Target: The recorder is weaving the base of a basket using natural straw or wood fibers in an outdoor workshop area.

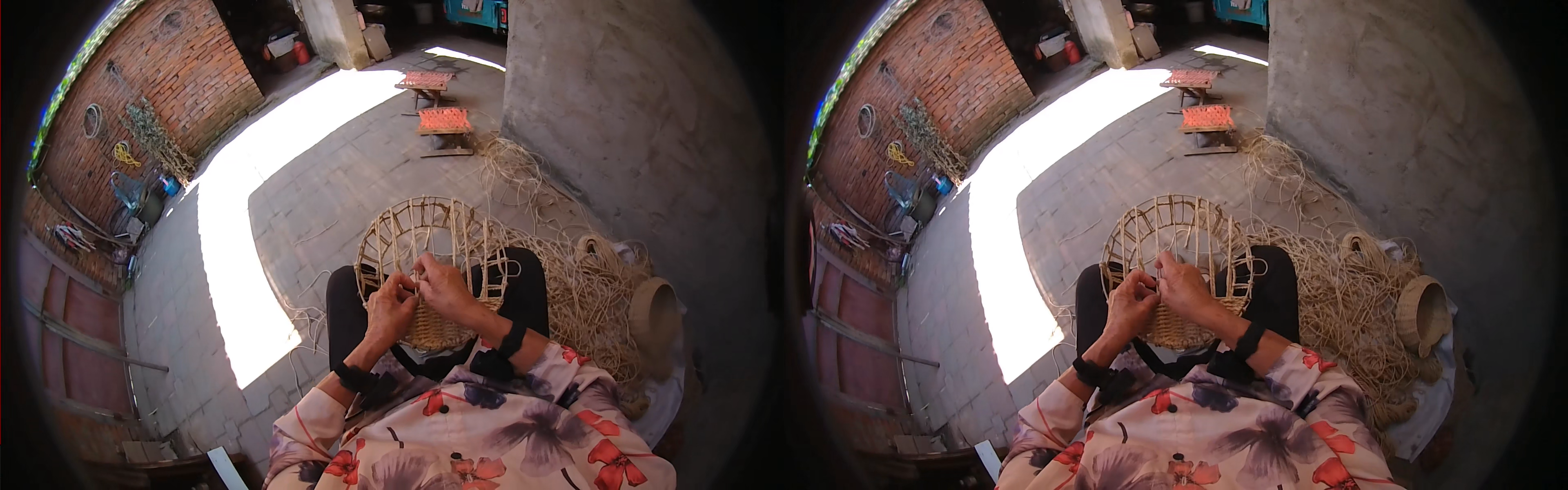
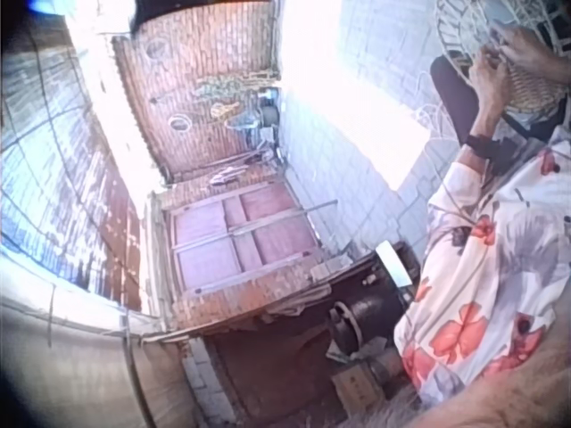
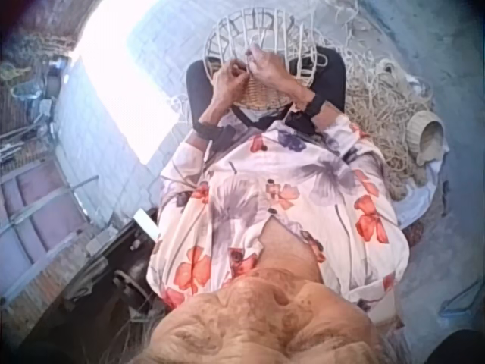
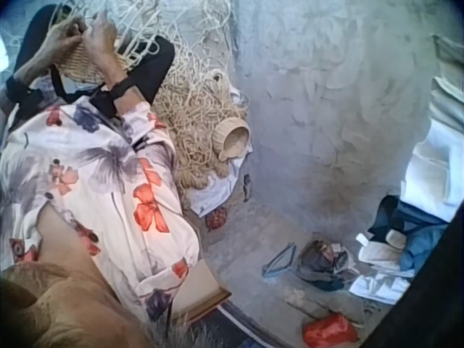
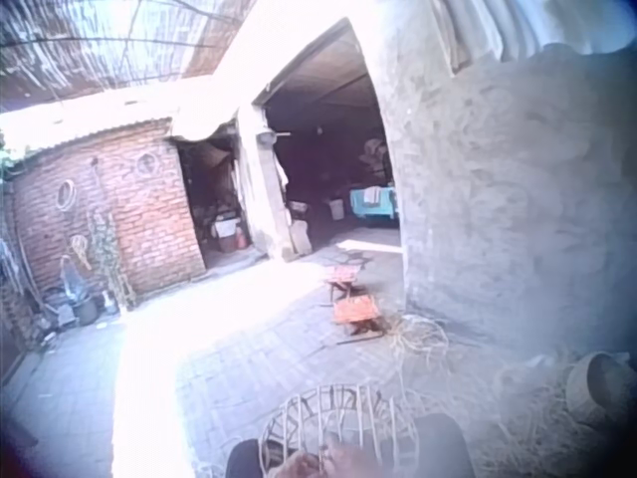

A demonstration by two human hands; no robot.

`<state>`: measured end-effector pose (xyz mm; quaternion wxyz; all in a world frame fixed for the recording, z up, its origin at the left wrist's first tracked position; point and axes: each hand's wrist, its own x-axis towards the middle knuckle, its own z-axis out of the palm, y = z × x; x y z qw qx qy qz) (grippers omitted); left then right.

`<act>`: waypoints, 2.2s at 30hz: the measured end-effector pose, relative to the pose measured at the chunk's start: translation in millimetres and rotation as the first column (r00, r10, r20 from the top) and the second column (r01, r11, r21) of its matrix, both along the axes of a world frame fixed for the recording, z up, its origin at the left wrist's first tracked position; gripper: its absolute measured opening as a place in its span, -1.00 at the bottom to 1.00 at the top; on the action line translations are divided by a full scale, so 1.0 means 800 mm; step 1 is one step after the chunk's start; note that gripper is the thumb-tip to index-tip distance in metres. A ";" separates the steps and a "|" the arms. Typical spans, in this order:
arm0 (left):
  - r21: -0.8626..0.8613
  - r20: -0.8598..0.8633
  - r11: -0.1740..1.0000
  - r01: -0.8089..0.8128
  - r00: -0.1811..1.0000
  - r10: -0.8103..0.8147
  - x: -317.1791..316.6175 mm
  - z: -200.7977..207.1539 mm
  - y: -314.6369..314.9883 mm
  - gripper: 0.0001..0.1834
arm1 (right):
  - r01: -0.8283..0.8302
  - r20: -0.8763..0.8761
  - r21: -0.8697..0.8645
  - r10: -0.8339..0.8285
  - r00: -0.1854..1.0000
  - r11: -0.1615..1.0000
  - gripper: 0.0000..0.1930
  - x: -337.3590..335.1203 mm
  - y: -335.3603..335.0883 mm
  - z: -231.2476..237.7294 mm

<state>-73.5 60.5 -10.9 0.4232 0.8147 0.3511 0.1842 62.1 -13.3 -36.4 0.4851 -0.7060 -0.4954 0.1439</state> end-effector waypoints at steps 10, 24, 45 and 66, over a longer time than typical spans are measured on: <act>0.027 0.011 0.998 -0.053 0.999 0.053 -0.003 -0.001 -0.004 -0.80 | 0.033 -0.196 -0.081 -0.049 0.979 0.996 -0.75 0.002 0.009 -0.002; 0.103 -0.128 0.992 0.074 0.990 -0.060 0.000 0.000 0.012 -0.73 | -0.033 0.393 -0.031 0.043 0.919 0.999 -0.86 -0.006 -0.023 0.012; 0.559 -0.131 0.789 0.256 0.966 -0.221 -0.038 0.016 0.006 -0.88 | -0.201 0.431 -0.181 0.261 0.864 0.963 -0.84 0.009 -0.036 0.014; 0.510 -0.130 0.816 0.273 0.962 -0.240 -0.006 0.012 -0.001 -0.93 | -0.166 0.339 -0.131 0.202 0.919 0.977 -0.88 0.002 -0.056 0.006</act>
